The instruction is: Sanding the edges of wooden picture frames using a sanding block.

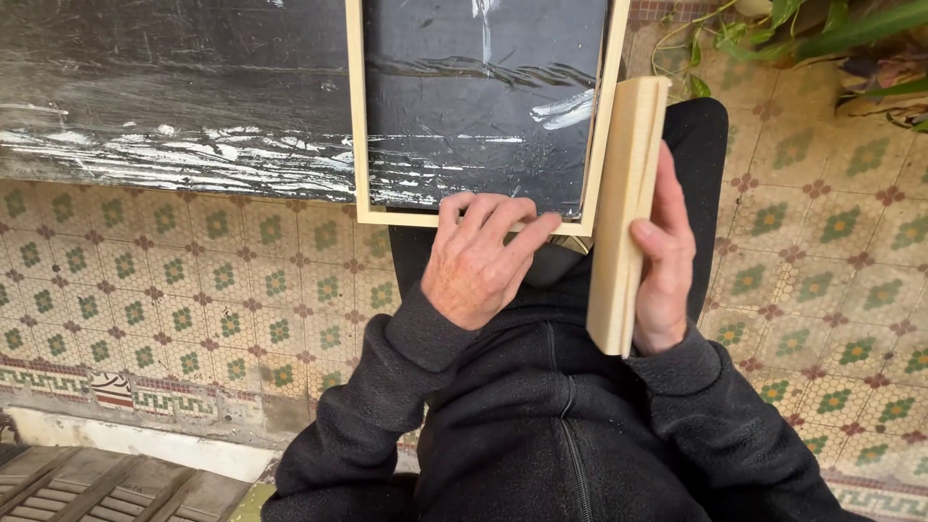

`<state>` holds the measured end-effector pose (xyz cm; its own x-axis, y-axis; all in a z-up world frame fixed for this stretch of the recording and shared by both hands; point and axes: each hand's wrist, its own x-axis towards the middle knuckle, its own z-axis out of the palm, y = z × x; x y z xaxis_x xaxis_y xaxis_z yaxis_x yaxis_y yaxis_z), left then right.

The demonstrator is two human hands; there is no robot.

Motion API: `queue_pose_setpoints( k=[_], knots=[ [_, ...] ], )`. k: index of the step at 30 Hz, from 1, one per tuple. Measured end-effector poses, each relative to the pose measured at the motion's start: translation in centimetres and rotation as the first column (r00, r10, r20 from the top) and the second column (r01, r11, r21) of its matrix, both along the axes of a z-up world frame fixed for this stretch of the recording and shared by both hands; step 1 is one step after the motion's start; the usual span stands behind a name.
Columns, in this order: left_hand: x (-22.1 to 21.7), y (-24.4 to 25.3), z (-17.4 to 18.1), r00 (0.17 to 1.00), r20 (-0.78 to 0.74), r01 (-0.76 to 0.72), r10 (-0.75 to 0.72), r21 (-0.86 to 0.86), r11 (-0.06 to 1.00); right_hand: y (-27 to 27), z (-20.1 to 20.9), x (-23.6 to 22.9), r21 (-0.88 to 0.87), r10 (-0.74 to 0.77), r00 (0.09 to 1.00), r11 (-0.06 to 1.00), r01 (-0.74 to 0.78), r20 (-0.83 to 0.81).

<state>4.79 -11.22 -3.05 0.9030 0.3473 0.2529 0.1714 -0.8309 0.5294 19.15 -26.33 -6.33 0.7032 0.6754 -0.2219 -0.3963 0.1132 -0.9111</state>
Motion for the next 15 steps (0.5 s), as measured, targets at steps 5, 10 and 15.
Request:
queue_pose_setpoints(
  k=[5,10,15],
  knots=[
    [0.5,0.7,0.1,0.999,-0.013,0.04,-0.04,-0.008,0.999,0.5,-0.5,-0.3,0.003,0.003,1.0,1.0,-0.003,-0.008],
    [1.4,0.3,-0.4,0.999,-0.045,0.003,-0.003,-0.011,1.0,0.6,-1.0,-0.8,0.028,0.0,1.0,1.0,-0.001,0.007],
    [2.7,0.1,-0.4,0.992,-0.105,0.075,-0.068,0.063,0.995,1.2,-0.9,-1.0,0.069,-0.001,1.0,0.998,-0.001,0.017]
  ],
)
